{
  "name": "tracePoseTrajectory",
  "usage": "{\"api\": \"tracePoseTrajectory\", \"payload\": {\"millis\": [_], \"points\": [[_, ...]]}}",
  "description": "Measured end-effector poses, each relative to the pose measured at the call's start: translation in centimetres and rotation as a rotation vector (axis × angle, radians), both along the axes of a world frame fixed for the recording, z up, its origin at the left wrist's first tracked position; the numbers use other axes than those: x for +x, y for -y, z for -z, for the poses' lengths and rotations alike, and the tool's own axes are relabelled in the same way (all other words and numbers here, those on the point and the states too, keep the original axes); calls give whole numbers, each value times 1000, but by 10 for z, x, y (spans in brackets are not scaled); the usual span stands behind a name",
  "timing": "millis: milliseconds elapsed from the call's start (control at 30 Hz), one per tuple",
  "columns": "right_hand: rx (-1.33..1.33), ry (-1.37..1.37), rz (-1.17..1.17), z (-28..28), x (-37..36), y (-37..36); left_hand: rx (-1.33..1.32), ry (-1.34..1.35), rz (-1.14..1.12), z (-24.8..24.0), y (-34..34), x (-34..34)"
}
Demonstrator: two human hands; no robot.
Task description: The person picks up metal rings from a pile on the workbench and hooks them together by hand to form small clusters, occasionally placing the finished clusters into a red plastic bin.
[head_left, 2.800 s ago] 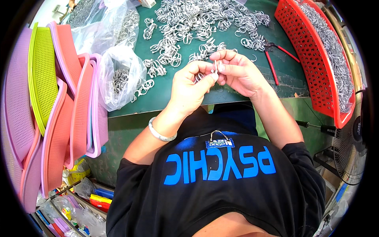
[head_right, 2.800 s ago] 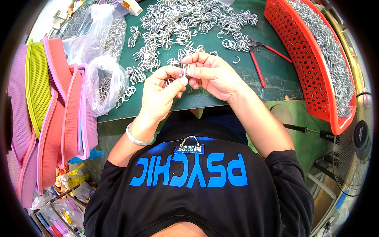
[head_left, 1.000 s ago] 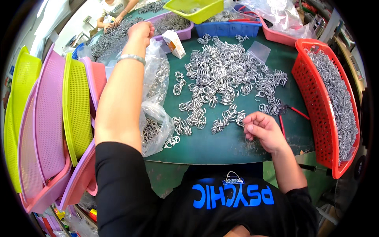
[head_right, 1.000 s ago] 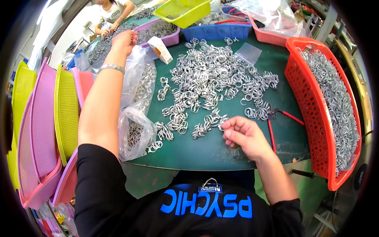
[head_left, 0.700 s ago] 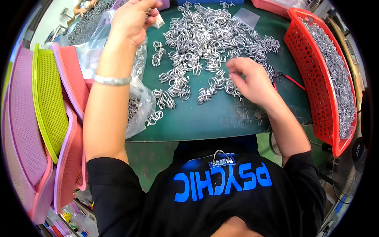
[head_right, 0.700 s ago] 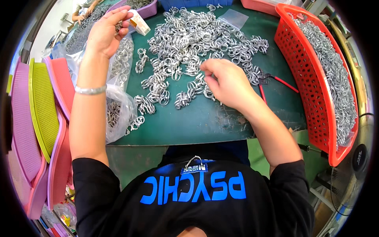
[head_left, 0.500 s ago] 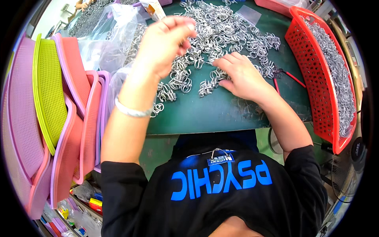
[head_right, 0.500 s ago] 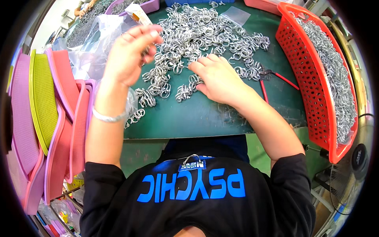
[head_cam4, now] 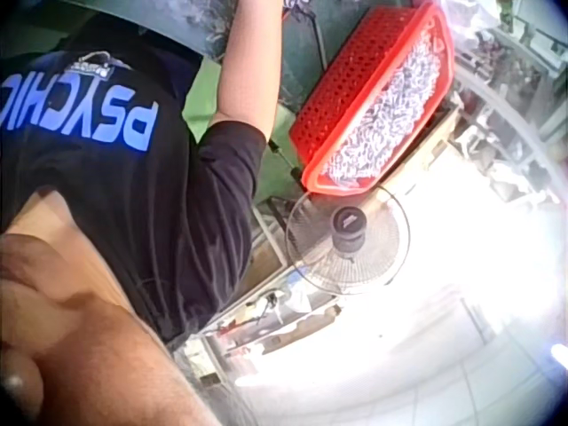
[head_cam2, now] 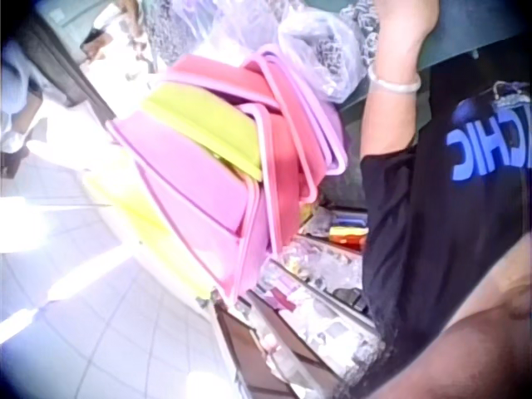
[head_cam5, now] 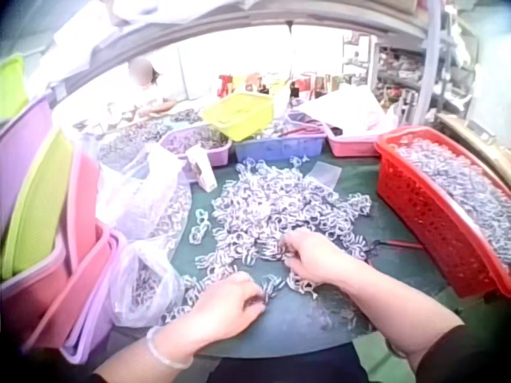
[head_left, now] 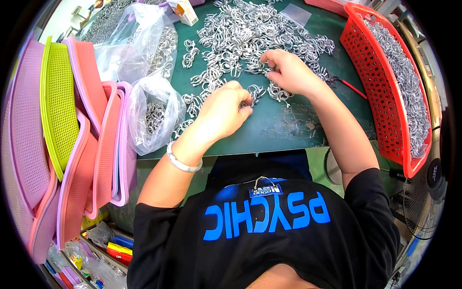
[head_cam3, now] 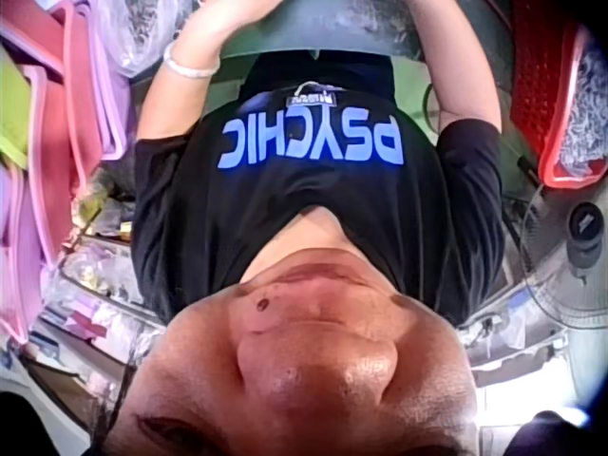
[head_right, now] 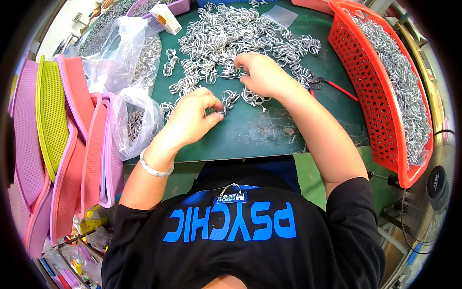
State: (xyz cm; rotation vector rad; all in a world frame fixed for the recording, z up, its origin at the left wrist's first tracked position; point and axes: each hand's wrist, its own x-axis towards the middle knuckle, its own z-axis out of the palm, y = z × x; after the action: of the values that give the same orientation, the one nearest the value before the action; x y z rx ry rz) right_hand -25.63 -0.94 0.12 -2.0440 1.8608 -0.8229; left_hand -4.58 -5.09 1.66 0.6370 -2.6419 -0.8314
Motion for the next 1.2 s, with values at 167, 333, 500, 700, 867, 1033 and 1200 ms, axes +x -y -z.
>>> {"api": "tracePoseTrajectory", "payload": {"millis": [167,333,500,700,867,1033,1200], "points": [[204,127,52,-1,-6,4,260,-15,-127,-2,-4,1],[150,813,37,-15,-3,-7,421,-175,-235,3,-5,-2],[187,1112,-118,-36,11,-26,768,-399,-277,-8,-11,-12],[183,1154,-182,-35,31,-42,1100,-548,-230,-16,-22,-10],[118,1251,-170,-24,33,-51,1025,-571,-214,-16,-30,-7],[64,1281,-158,-21,39,-57,894,-605,-196,-18,-40,-7],[23,1306,-169,-19,42,-60,831,-630,-145,-15,-43,-5]]}}
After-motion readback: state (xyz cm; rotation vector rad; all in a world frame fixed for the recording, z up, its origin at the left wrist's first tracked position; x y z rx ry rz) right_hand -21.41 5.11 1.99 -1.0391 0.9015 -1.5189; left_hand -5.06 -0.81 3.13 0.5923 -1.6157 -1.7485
